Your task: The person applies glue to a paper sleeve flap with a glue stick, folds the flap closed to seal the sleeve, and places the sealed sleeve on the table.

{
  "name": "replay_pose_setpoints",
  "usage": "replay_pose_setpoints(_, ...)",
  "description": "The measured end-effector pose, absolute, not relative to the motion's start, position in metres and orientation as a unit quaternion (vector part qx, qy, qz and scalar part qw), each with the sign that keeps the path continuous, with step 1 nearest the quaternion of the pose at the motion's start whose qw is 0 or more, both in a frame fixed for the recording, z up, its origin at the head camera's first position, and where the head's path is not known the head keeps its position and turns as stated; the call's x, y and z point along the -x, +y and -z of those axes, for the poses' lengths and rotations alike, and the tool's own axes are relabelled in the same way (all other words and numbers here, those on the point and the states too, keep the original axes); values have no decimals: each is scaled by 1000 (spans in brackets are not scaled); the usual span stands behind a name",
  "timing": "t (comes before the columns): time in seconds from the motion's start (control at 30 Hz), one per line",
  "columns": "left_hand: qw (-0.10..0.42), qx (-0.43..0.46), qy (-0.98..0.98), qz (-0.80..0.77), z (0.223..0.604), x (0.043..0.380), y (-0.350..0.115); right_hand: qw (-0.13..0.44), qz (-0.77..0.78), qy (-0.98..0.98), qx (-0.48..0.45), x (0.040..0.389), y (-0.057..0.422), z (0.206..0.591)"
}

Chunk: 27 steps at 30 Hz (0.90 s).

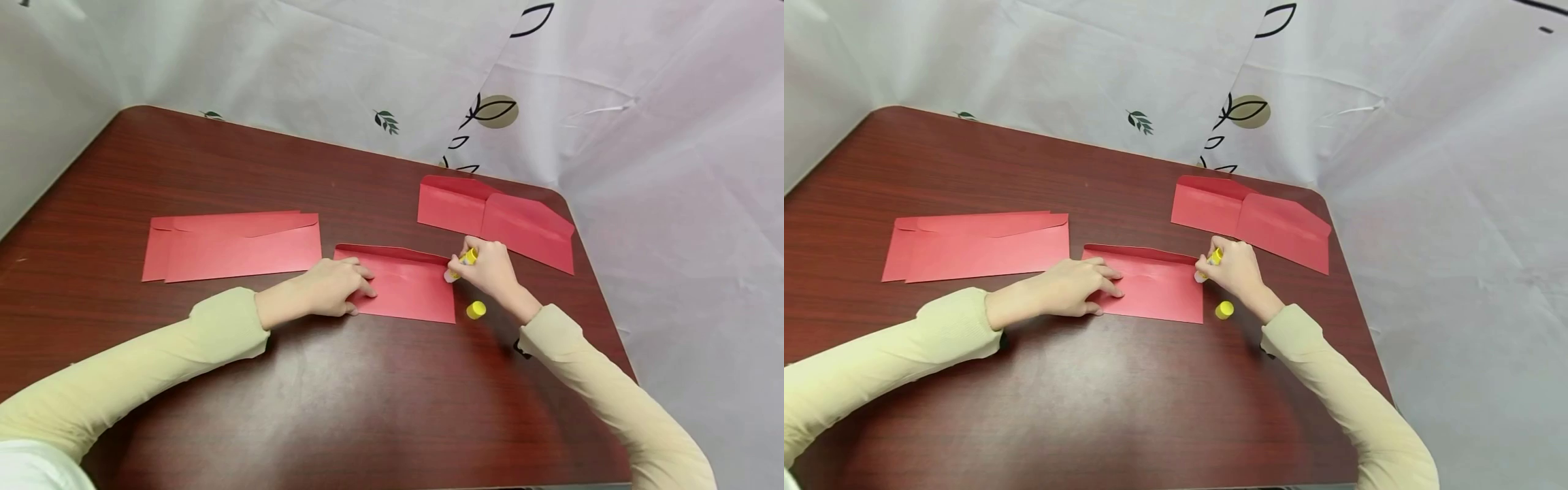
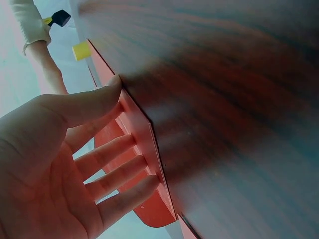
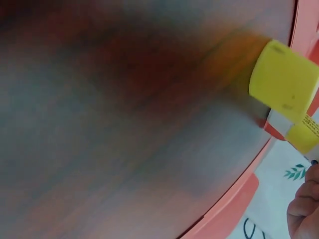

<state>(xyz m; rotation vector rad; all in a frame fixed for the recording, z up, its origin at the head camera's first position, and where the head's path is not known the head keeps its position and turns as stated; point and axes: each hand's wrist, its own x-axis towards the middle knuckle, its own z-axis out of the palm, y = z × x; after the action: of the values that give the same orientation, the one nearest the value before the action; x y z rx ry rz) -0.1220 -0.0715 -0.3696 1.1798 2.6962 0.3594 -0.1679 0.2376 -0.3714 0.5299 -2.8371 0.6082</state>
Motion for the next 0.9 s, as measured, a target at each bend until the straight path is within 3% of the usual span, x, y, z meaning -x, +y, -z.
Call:
replay_pose_setpoints(0.5, 74, -403, 905, -115, 369, 119, -73, 110, -191, -958, -181, 176, 233, 373)
replay_pose_setpoints(0.73, 83, -394, 907, -119, 368, 118, -71, 81, -173, -964, -184, 174, 232, 367)
replay_pose_setpoints(0.9, 86, -395, 907, -118, 369, 120, -69, 27, -200, -965, -168, 179, 239, 359)
